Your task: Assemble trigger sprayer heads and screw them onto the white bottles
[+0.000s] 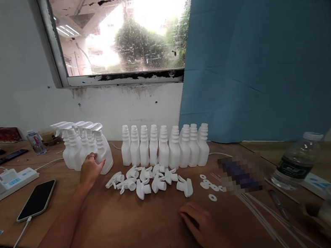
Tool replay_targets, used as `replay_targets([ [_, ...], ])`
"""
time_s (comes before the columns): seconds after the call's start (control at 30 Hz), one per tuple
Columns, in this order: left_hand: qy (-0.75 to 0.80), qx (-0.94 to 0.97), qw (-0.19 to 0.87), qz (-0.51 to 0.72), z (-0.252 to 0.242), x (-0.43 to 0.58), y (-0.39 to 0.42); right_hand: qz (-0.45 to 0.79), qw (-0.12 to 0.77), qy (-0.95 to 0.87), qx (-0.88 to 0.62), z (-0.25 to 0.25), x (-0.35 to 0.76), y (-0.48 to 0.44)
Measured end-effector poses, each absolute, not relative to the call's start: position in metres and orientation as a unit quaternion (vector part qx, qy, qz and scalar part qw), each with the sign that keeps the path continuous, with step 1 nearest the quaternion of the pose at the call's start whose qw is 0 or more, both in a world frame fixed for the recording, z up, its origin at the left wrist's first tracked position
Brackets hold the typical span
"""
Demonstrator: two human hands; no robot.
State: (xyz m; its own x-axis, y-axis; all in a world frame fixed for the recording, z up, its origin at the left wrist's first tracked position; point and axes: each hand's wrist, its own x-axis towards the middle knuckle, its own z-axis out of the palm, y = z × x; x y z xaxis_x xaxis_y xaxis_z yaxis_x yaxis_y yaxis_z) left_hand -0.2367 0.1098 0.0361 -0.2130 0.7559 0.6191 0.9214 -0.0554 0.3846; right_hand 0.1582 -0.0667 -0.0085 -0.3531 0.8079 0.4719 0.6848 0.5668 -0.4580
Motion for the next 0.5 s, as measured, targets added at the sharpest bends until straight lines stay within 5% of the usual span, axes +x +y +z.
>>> replay_targets([
  [0.5, -0.658, -0.635, 0.123, -0.386, 0.050, -0.218, 0.079, 0.062, 0.301, -0.840, -0.446, -0.006, 0.155, -0.069],
])
